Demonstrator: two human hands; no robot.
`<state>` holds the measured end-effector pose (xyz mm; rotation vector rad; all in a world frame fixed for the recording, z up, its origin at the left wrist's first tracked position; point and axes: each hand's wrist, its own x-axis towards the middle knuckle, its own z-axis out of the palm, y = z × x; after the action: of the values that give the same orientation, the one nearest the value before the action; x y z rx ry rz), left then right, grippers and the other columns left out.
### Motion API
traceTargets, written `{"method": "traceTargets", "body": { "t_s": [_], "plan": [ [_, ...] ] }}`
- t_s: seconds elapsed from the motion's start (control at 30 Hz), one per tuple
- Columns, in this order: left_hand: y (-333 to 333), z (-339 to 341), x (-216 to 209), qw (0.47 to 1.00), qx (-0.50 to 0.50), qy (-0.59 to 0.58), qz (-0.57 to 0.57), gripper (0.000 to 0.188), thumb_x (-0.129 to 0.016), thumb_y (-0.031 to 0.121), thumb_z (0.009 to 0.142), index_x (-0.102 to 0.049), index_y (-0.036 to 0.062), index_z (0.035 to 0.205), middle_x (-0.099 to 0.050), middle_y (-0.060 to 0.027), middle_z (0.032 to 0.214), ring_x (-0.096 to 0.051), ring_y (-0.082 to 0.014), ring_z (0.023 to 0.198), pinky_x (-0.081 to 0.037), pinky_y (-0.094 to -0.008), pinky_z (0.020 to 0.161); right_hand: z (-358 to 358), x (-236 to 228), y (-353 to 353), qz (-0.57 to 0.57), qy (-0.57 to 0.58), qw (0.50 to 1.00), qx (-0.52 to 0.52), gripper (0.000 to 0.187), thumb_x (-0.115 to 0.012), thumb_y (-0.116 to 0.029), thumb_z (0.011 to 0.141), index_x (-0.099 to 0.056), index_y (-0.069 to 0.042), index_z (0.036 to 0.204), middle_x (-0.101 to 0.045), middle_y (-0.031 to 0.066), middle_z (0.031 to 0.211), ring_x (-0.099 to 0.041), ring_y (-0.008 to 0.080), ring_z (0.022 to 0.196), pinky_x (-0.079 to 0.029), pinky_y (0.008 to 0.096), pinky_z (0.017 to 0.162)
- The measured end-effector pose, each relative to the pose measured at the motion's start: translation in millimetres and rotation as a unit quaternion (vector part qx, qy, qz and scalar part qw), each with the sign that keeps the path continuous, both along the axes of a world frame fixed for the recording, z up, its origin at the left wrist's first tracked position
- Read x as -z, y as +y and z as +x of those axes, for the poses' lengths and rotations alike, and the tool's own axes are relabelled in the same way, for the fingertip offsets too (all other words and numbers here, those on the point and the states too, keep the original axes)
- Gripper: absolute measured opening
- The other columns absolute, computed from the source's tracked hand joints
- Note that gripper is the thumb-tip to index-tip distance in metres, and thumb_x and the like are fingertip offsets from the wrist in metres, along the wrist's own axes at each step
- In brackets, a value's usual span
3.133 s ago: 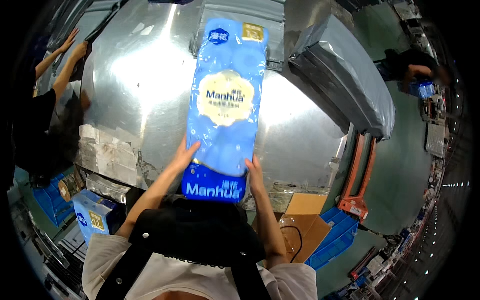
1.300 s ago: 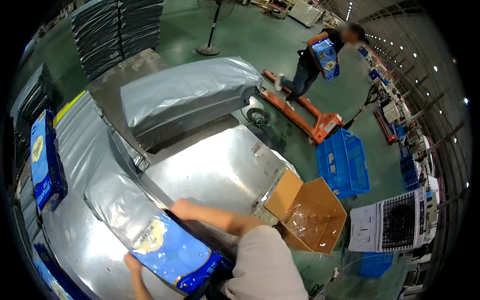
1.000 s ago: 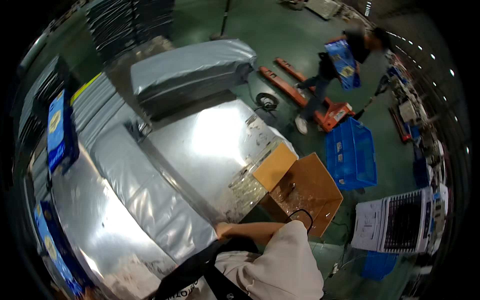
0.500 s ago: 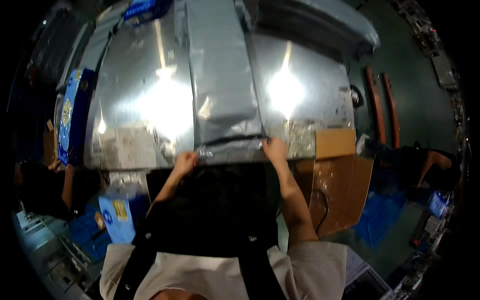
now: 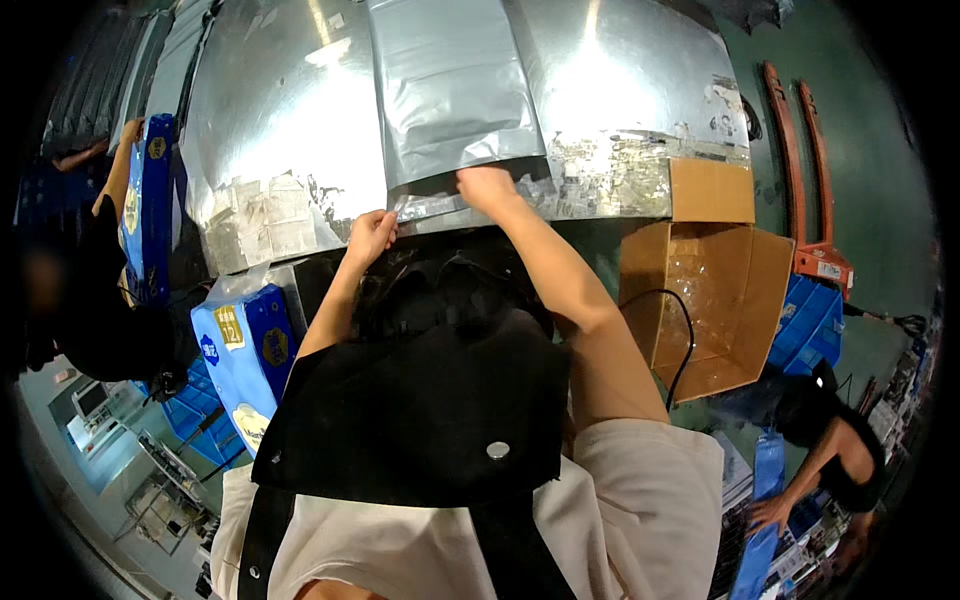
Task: The person places a blue package of tissue paper into a grey plastic shipping bag, removes the adhesive strip to seal the bag by hand, and stacks the completed package on a metal table.
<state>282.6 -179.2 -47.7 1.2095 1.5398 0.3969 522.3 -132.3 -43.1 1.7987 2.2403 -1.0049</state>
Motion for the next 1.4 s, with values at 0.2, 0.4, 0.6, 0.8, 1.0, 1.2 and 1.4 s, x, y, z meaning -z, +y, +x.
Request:
{"method": "traceTargets", "body": {
  "t_s": [0.2,0.4,0.6,0.8,1.0,1.2,1.4],
  "plan": [
    [31,22,-23,0.988,0.041,0.15,-0.009,0.038,-0.063,0.035,0.072,-0.059,-0.0025,0.069,-0.054,-0.0072,0.056,-0.051,-0.0144,0.054,-0.042,-0.0295,0.055,-6,24,-49,0.179,0.092,0.979,-0.033,0.009,-0.053,-0.01,0.075,-0.052,-0.006,0.083,-0.051,0.011,0.089,-0.055,0.0279,0.085,-0.049,0.0385,0.065],
    [34,26,14,0.965,0.051,0.229,0.114,0.029,-0.06,0.027,0.076,-0.063,-0.0022,0.075,-0.058,-0.0092,0.055,-0.053,-0.0156,0.051,-0.043,-0.0313,0.052,-12,29,-45,0.149,0.085,0.985,0.035,0.012,-0.05,-0.002,0.072,-0.051,-0.001,0.084,-0.05,0.0153,0.091,-0.054,0.0309,0.087,-0.048,0.0404,0.068],
    [35,22,36,0.987,0.023,0.153,0.038,0.027,-0.061,0.027,0.076,-0.064,0.0003,0.072,-0.059,-0.0123,0.056,-0.057,-0.0187,0.052,-0.044,-0.0311,0.054,25,17,-80,0.193,0.178,0.962,-0.07,0.009,-0.045,-0.001,0.074,-0.047,0.002,0.082,-0.051,0.0165,0.083,-0.054,0.032,0.081,-0.047,0.0396,0.07],
    [23,-6,18,0.994,0.028,0.104,0.01,0.029,-0.061,0.028,0.078,-0.063,0.0,0.069,-0.057,-0.0054,0.054,-0.052,-0.0115,0.052,-0.042,-0.0264,0.052,269,6,-177,0.077,-0.071,0.988,0.116,0.024,-0.043,-0.023,0.084,-0.051,-0.003,0.095,-0.055,0.0159,0.093,-0.051,0.0345,0.088,-0.042,0.0411,0.076],
    [22,-50,14,0.991,-0.054,-0.041,-0.111,0.034,-0.059,0.035,0.08,-0.063,0.0021,0.085,-0.06,-0.0018,0.071,-0.053,-0.0093,0.065,-0.043,-0.0222,0.058,343,-4,-217,-0.029,-0.373,0.924,-0.085,0.044,-0.047,-0.019,0.078,-0.044,-0.011,0.121,-0.057,0.0115,0.107,-0.05,0.0302,0.103,-0.036,0.044,0.088],
    [89,7,-43,0.781,0.322,0.357,0.398,0.04,-0.054,0.013,0.078,-0.047,0.001,0.115,-0.046,-0.0158,0.122,-0.045,-0.029,0.111,-0.037,-0.0374,0.091,127,-66,21,0.305,-0.028,0.949,-0.079,0.05,-0.051,0.004,0.066,-0.047,-0.006,0.114,-0.049,0.0174,0.114,-0.046,0.031,0.104,-0.037,0.0423,0.089],
    [95,6,-25,0.744,0.504,0.265,0.349,0.036,-0.044,0.008,0.08,-0.048,0.0021,0.115,-0.038,-0.0145,0.131,-0.033,-0.0275,0.122,-0.025,-0.0374,0.103,147,-21,34,0.29,0.022,0.926,-0.242,0.042,-0.052,0.004,0.065,-0.054,-0.011,0.104,-0.045,0.0126,0.123,-0.037,0.028,0.118,-0.025,0.0514,0.098]
  ]
}}
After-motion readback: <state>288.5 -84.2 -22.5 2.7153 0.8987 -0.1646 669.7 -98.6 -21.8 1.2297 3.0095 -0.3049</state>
